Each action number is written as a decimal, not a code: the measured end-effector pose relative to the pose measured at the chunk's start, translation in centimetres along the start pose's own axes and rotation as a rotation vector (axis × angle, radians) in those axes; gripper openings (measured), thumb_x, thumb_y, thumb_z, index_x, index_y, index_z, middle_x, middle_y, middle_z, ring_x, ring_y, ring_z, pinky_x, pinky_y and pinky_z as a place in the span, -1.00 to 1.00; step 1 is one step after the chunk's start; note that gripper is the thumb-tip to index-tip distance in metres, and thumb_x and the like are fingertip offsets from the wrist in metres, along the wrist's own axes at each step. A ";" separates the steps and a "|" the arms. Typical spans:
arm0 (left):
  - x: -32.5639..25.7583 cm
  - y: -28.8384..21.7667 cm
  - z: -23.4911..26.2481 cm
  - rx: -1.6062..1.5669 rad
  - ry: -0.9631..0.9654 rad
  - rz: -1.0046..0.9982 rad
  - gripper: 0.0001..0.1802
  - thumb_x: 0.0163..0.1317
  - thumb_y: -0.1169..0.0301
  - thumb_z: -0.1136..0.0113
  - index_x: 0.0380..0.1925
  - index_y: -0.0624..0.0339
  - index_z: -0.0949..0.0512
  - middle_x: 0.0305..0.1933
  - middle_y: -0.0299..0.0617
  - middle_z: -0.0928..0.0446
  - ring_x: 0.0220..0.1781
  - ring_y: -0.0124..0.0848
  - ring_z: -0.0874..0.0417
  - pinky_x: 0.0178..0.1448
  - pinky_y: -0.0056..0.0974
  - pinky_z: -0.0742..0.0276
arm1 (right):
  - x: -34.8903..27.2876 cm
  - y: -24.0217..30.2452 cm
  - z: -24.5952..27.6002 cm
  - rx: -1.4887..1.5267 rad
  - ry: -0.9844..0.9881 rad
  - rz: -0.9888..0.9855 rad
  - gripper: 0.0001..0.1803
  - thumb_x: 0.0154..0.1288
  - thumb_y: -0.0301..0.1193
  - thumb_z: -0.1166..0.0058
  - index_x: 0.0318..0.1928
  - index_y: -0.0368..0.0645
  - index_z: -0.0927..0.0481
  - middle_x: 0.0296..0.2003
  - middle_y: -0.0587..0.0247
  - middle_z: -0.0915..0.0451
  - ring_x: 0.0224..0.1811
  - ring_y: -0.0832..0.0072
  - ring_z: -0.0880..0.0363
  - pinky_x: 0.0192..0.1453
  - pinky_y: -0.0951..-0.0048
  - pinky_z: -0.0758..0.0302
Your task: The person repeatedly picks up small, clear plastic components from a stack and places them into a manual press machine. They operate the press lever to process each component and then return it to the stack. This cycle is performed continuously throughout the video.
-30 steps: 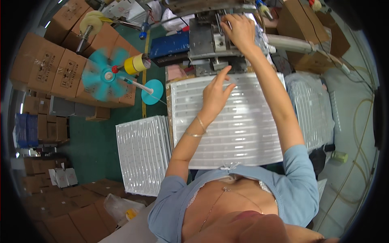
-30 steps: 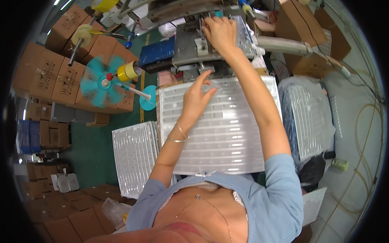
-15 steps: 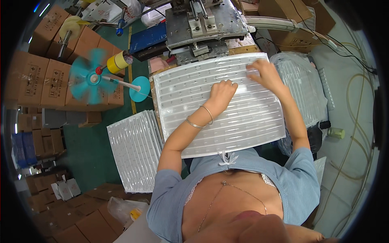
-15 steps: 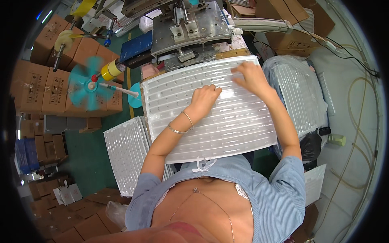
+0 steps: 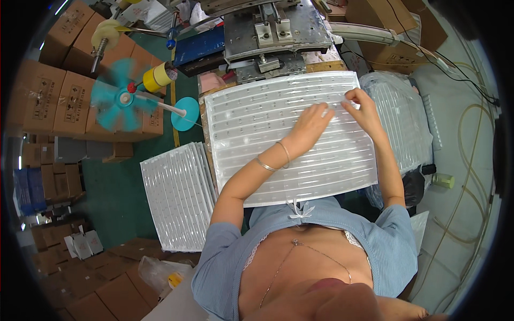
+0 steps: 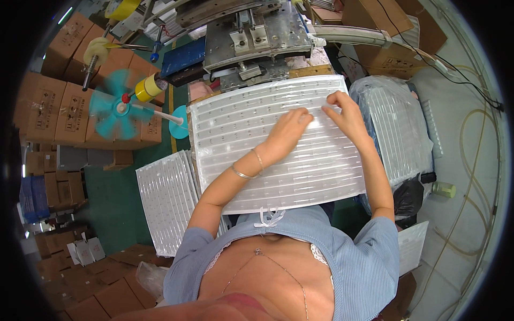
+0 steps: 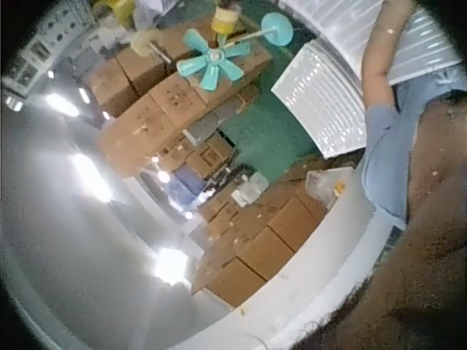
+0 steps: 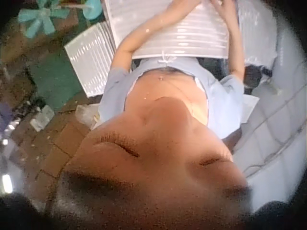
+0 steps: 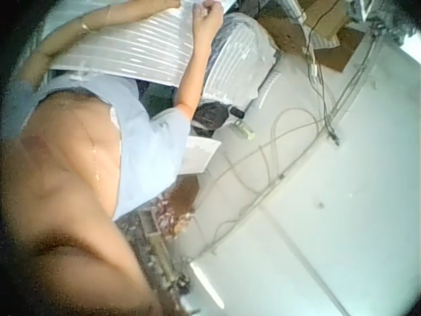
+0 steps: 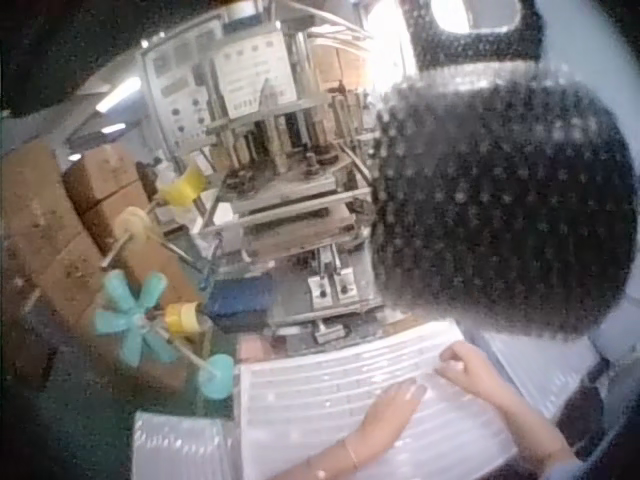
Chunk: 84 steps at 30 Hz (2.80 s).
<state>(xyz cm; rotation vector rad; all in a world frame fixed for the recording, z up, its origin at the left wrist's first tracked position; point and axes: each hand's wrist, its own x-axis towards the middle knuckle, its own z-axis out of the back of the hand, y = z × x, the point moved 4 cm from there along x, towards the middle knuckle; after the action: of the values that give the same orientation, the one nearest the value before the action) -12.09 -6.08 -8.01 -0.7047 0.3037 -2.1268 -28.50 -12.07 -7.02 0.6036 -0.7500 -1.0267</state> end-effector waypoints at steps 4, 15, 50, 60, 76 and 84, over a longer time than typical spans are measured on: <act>-0.4 0.3 -2.9 0.156 0.233 -0.063 -0.68 0.05 0.57 0.00 -0.13 0.17 -0.41 -0.01 -0.08 -0.40 0.04 -0.17 -0.44 0.14 -0.12 -0.30 | 0.8 -0.4 0.2 0.145 -0.084 -0.147 -0.80 0.17 -0.44 -0.14 -0.28 -0.24 -0.42 -0.36 0.27 -0.51 -0.32 0.53 -0.53 -0.21 0.52 -0.45; -2.2 1.7 -1.9 0.155 0.143 -0.004 -0.61 0.11 0.53 0.00 0.01 0.21 -0.40 0.04 -0.13 -0.48 0.07 -0.29 -0.47 0.22 0.01 -0.20 | 2.1 -2.2 0.5 0.377 -0.122 -0.277 -0.73 0.27 -0.40 0.00 -0.04 -0.22 -0.51 -0.12 0.33 -0.54 -0.18 0.59 -0.53 -0.20 0.55 -0.48; 1.7 10.6 15.6 -0.544 -0.824 0.443 -0.79 0.18 0.38 -0.21 -0.22 0.23 -0.55 -0.43 -0.33 -0.49 -0.40 -0.61 -0.44 -0.30 -0.49 -0.37 | 21.3 12.2 -7.4 -0.513 -0.528 0.553 -0.84 0.07 -0.24 -0.16 -0.32 0.06 -0.59 -0.41 0.40 -0.57 -0.28 0.39 -0.51 -0.19 0.27 -0.27; 0.2 8.6 10.6 -1.235 -0.566 0.615 -0.67 0.34 0.20 0.06 -0.12 0.22 -0.48 -0.16 -0.09 -0.59 -0.10 -0.40 -0.58 -0.21 -0.41 -0.46 | 14.1 8.3 -0.9 -0.190 -0.325 0.395 -0.68 0.14 -0.23 -0.12 -0.13 -0.11 -0.55 -0.28 0.13 -0.56 -0.17 0.21 -0.52 -0.17 0.25 -0.42; 0.8 6.8 7.6 -1.103 -0.325 0.652 -0.84 0.14 0.50 -0.01 -0.24 0.14 -0.45 -0.18 -0.20 -0.56 -0.13 -0.48 -0.55 -0.23 -0.42 -0.41 | -0.5 -0.7 0.7 -0.201 0.168 0.153 -0.77 -0.03 -0.50 -0.23 -0.36 -0.17 -0.43 -0.33 0.22 -0.47 -0.22 0.32 -0.45 -0.12 0.37 -0.37; -1.4 7.1 9.9 -0.447 -0.436 0.568 -0.81 0.00 0.55 -0.02 -0.33 0.23 -0.50 -0.27 -0.19 -0.52 -0.18 -0.35 -0.50 -0.15 -0.33 -0.41 | 3.6 -1.0 -1.1 0.265 -0.091 -0.200 -0.78 0.14 -0.43 -0.18 -0.33 -0.22 -0.39 -0.38 0.37 -0.48 -0.39 0.62 -0.42 -0.34 0.58 -0.44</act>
<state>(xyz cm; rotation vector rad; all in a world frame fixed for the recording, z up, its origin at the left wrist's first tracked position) -0.94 -9.00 -3.66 -1.1557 0.6592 -1.3346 -27.01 -15.64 -7.44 0.8779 -0.9275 -1.1533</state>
